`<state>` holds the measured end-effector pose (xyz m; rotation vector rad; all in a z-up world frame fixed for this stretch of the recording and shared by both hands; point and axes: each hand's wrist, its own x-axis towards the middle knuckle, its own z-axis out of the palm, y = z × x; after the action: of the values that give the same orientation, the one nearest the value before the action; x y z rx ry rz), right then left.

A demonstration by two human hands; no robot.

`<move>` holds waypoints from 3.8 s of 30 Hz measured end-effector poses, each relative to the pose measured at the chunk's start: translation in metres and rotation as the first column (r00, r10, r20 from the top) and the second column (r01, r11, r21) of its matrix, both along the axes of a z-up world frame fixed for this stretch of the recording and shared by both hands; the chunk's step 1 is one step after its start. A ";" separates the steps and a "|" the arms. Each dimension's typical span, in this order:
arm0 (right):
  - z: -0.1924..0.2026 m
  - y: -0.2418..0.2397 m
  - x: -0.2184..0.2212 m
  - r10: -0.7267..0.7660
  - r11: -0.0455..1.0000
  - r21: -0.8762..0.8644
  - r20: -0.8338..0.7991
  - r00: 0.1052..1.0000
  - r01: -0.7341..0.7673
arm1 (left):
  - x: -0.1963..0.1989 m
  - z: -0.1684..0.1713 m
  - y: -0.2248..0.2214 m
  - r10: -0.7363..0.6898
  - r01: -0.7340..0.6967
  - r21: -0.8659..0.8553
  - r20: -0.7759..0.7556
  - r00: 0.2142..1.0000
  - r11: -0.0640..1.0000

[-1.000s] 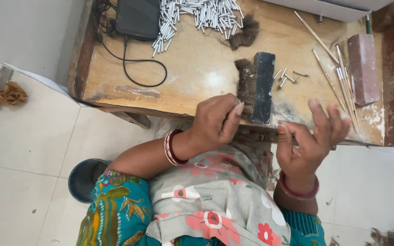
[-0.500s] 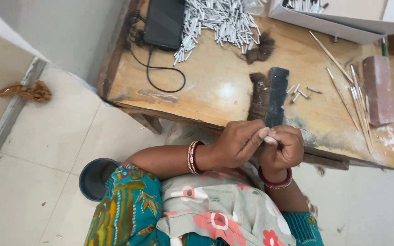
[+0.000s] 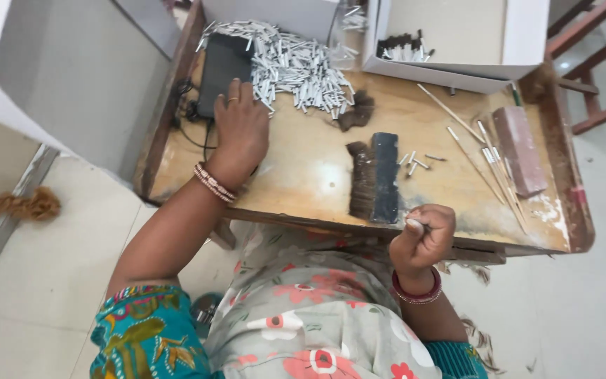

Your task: Assembling small brushes by inserting bristles into silver ferrules and attaching them to wooden handles.

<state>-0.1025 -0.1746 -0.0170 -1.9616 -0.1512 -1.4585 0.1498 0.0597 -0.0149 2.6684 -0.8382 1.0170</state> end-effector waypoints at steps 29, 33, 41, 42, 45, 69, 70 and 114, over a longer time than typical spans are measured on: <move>-0.003 0.023 0.003 0.102 0.976 0.193 0.015 0.995 -0.103 | -0.194 -0.009 -0.094 -0.938 -0.691 -0.716 0.301 -0.173 -0.102; 0.022 0.017 -0.015 -0.072 0.985 -0.158 -0.047 0.996 0.064 | -0.198 -0.004 -0.085 -0.945 -0.638 -0.762 0.280 -0.168 -0.112; 0.055 0.015 -0.026 0.010 0.974 -0.214 -0.290 0.957 -0.075 | -0.198 -0.002 -0.084 -0.977 -0.320 -0.927 0.213 -0.016 -0.196; 0.046 0.010 -0.029 0.021 0.986 -0.151 -0.262 0.965 -0.063 | -0.199 -0.001 -0.083 -0.979 -0.330 -0.925 0.203 -0.013 -0.188; 0.034 0.005 -0.031 0.038 0.995 -0.085 -0.216 0.976 -0.058 | -0.201 -0.003 -0.085 -0.981 -0.338 -0.925 0.191 -0.025 -0.171; 0.034 0.014 -0.022 0.175 0.983 -0.015 -0.205 0.963 -0.182 | -0.210 -0.005 -0.083 -0.981 -0.269 -0.944 0.189 0.036 -0.192; 0.035 0.014 -0.021 0.174 0.982 -0.036 -0.211 0.962 -0.185 | -0.210 -0.008 -0.083 -0.980 -0.186 -0.963 0.187 0.063 -0.196; 0.031 -0.010 -0.009 0.089 0.994 0.007 -0.658 0.748 -0.113 | -0.169 -0.021 -0.087 -0.934 0.100 -0.991 -0.049 0.354 0.090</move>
<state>-0.1111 -0.1843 0.0139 -2.3341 0.0382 -0.6199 -0.0190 -0.0270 -0.0363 1.1523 -0.7141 -0.0436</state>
